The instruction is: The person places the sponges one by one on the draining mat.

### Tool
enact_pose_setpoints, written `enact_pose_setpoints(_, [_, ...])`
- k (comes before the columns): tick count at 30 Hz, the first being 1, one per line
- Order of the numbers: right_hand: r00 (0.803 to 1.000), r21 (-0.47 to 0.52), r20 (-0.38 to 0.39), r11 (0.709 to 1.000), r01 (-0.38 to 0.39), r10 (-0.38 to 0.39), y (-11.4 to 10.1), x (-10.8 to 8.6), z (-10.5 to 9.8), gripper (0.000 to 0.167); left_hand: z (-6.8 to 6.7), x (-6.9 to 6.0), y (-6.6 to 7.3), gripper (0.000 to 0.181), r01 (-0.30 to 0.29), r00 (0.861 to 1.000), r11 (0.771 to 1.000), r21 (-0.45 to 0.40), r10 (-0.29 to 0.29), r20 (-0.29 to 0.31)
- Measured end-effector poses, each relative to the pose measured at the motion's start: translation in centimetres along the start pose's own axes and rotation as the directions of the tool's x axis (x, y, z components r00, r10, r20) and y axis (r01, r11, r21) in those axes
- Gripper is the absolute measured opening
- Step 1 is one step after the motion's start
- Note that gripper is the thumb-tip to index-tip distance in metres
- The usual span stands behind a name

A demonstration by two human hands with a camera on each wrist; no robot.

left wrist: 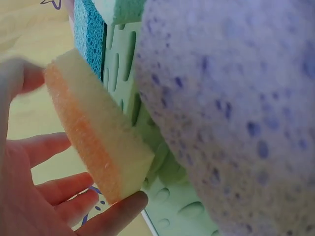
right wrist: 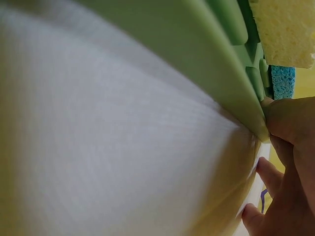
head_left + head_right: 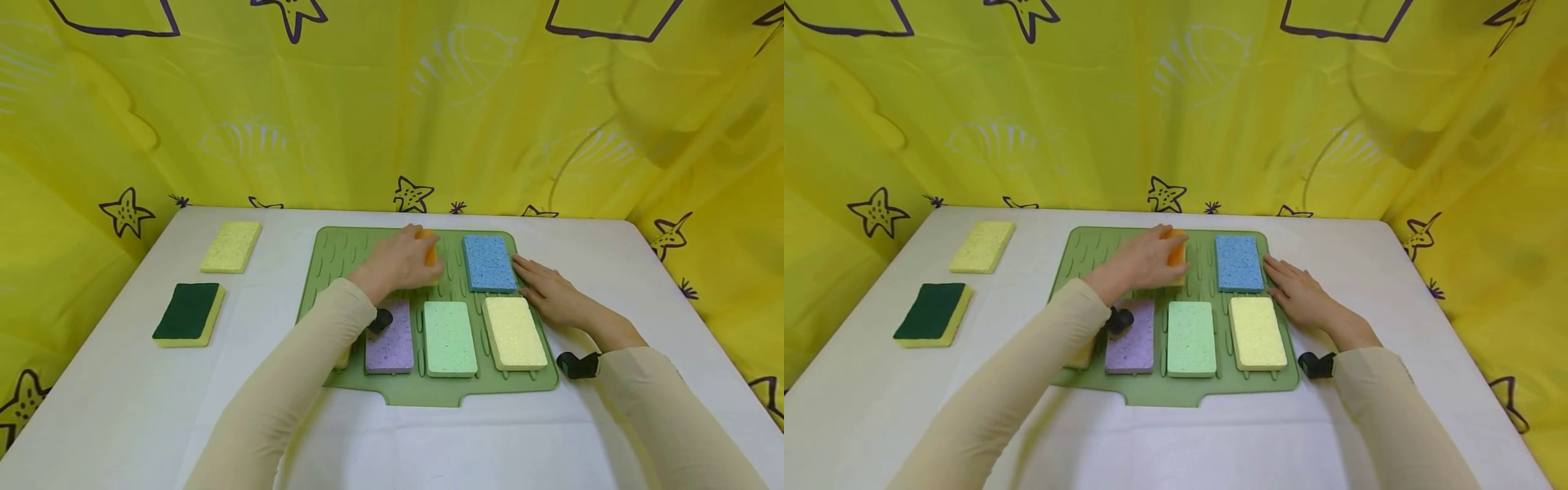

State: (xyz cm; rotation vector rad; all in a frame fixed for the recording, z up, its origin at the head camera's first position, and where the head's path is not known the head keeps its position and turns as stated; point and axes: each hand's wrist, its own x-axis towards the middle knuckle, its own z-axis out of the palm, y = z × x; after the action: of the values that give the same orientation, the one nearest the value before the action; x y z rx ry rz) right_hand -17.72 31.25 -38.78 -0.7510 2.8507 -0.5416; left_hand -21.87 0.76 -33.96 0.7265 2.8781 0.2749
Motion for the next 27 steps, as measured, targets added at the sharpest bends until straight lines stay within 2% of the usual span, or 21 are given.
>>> enact_pose_setpoints(5, [1.000, -0.006, -0.003, 1.000, 0.002, -0.002, 0.1, 0.0, 0.0, 0.053, 0.2, 0.0, 0.1, 0.078, -0.027, 0.999, 0.999, -0.022, 0.028, 0.031])
enact_pose_setpoints(10, [1.000, -0.001, 0.001, 1.000, 0.001, -0.001, 0.1, 0.1, 0.1, 0.053, 0.3, 0.2, 0.4, 0.082, -0.037, 0.997, 0.999, -0.039, 0.039, 0.062])
enact_pose_setpoints(14, [1.000, 0.001, 0.003, 1.000, -0.001, 0.001, 0.1, 0.1, 0.1, 0.054, 0.5, 0.5, 0.6, 0.081, -0.066, 0.995, 0.997, -0.044, 0.069, 0.067])
enact_pose_setpoints(18, [1.000, 0.007, 0.011, 1.000, -0.011, 0.011, 0.2, 0.0, 0.1, 0.054, 0.8, 0.7, 1.0, 0.079, -0.090, 0.994, 0.996, -0.027, 0.092, 0.055])
enact_pose_setpoints(21, [1.000, 0.009, 0.014, 1.000, -0.018, 0.018, 0.1, 0.0, 0.1, 0.054, 1.0, 0.8, 1.3, 0.078, -0.087, 0.995, 0.996, -0.010, 0.087, 0.054])
enact_pose_setpoints(27, [1.000, 0.006, 0.007, 1.000, -0.012, 0.012, 0.1, 0.0, 0.0, 0.054, 1.4, 1.1, 1.8, 0.083, -0.079, 0.993, 0.996, 0.041, 0.075, 0.094])
